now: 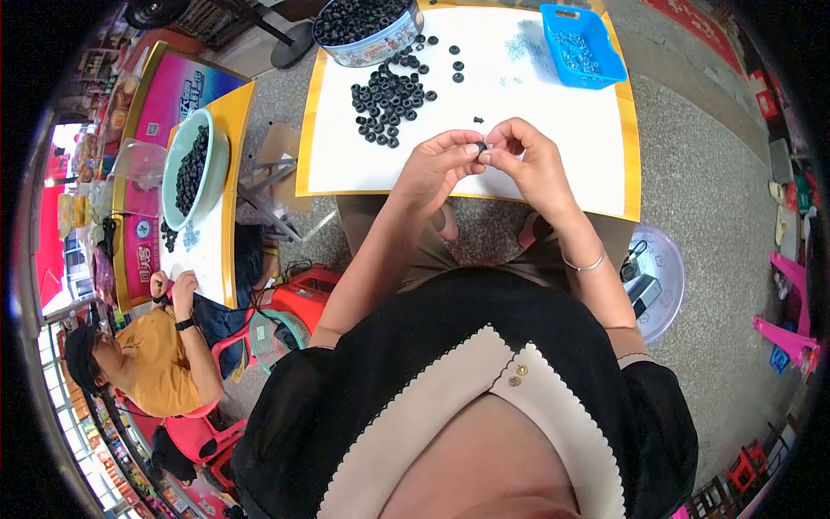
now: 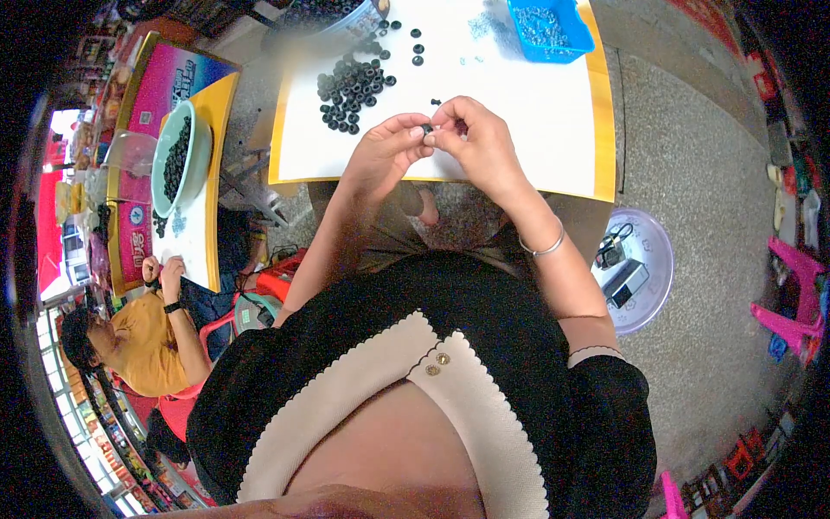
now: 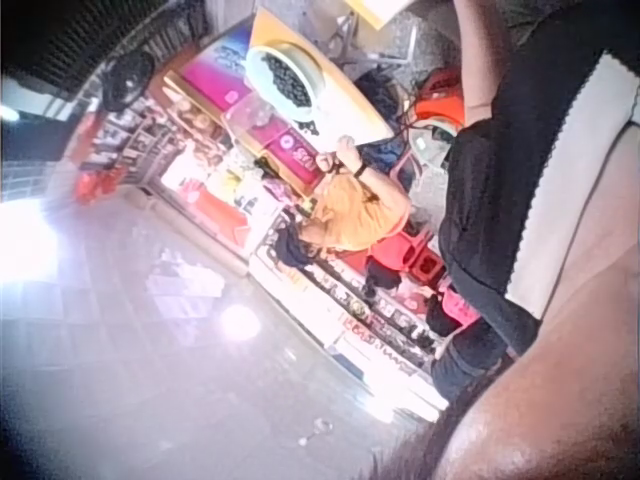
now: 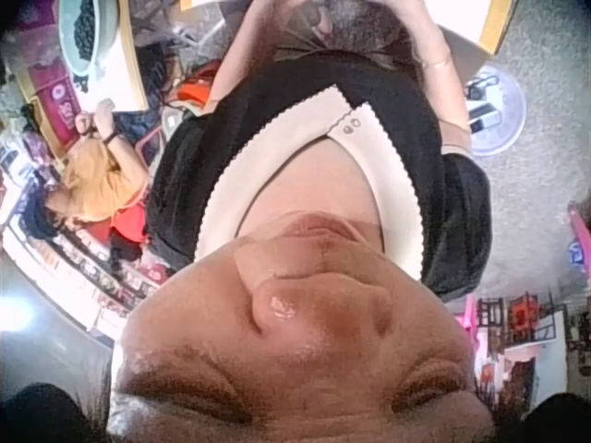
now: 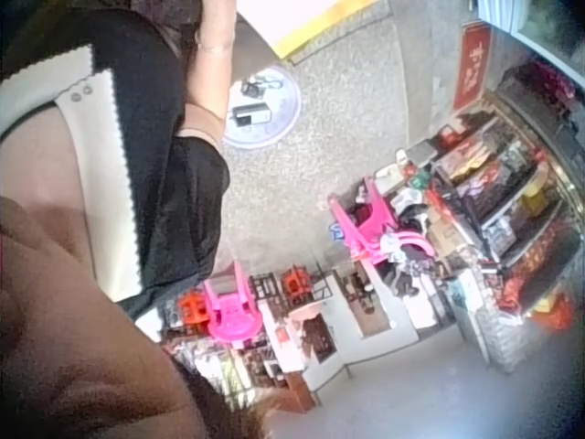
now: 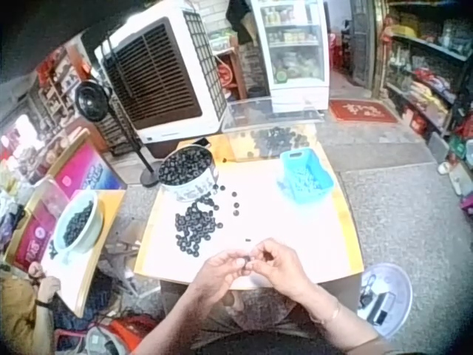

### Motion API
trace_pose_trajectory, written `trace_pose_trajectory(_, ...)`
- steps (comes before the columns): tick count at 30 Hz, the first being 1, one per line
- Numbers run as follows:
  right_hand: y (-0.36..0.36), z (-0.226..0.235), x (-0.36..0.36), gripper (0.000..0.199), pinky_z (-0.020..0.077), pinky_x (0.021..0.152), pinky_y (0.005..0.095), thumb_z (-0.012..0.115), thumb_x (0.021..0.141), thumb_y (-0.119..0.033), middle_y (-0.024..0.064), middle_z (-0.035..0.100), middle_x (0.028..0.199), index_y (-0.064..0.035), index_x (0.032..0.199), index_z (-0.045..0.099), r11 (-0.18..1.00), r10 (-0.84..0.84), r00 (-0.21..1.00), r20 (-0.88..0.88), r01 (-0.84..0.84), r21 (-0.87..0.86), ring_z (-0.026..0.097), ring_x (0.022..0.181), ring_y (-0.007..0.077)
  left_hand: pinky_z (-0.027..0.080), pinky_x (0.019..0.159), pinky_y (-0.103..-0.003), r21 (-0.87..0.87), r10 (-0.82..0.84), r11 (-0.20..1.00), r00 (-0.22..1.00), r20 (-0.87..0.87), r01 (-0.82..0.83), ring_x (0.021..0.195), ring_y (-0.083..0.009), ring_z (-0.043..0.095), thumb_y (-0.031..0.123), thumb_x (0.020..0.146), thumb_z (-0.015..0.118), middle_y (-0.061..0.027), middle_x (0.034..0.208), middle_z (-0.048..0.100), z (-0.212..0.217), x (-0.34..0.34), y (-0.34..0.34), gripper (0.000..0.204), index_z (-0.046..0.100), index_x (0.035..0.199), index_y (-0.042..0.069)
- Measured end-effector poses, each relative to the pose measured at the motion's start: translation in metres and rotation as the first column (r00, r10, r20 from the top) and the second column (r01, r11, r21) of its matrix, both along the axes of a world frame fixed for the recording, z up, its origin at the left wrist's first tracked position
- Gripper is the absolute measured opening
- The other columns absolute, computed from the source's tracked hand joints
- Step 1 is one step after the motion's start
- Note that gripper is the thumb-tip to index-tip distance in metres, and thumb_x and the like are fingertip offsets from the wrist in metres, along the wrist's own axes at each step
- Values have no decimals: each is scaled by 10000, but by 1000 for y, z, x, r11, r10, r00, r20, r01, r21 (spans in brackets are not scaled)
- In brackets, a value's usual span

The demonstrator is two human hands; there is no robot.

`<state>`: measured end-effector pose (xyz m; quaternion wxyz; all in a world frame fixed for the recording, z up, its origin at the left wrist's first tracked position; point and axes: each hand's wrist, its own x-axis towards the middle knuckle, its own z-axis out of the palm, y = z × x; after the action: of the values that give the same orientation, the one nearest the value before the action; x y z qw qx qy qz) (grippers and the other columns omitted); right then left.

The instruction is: The person assembles small black plastic or rubber components by hand at a table.

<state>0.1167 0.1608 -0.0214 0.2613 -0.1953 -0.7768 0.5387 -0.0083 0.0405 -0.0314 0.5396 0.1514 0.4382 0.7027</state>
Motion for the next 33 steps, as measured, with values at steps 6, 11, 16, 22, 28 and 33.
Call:
trace_pose_trajectory(6,6,-3,0,74,401,711,202,649,801,-60,-45,563,795,-46,854,599,767,132,979,-156,-201,-610,490,730,62,488,802,-270,118,-69,992,950,304,34,864,-170,568,51,884,553,-115,985,584,-18,-3,-7,243,520,1115,-14)
trace_pose_trajectory(11,30,-23,0,81,412,688,213,631,830,-96,-19,577,789,-22,849,605,964,-183,983,26,184,-192,482,740,65,494,824,-262,105,87,984,894,439,-147,929,-186,547,36,874,565,-133,1028,539,-24,-11,-16,296,469,1150,-13)
trace_pose_trajectory(16,21,-37,-19,169,442,714,332,641,743,-60,93,565,805,-51,910,654,877,-199,980,4,177,446,546,765,232,496,849,-263,104,182,956,831,525,-275,936,-192,544,15,859,580,-141,1047,522,-23,-11,-20,320,451,1150,-17)
trace_pose_trajectory(22,15,-40,-53,168,415,767,365,635,718,-70,89,576,815,-65,883,666,713,-163,984,75,65,698,528,835,267,496,840,-260,92,178,967,886,429,-239,927,-189,551,20,875,557,-145,1047,530,-16,-8,-24,291,455,1145,-19)
trace_pose_trajectory(28,13,-35,-49,128,436,718,303,615,760,-63,82,619,820,-52,878,664,865,-135,983,120,58,499,560,761,207,500,825,-260,93,182,966,885,428,-243,910,-180,564,17,880,545,-132,1008,553,-12,-6,-28,271,475,1136,-38)
trace_pose_trajectory(33,-1,-3,-21,149,448,750,227,620,820,-51,30,647,891,-1,959,636,841,74,985,-155,-145,-522,569,808,93,513,819,-252,87,184,970,916,357,-229,897,-182,574,31,875,560,-134,1017,558,-4,-3,-27,300,486,1157,-42)
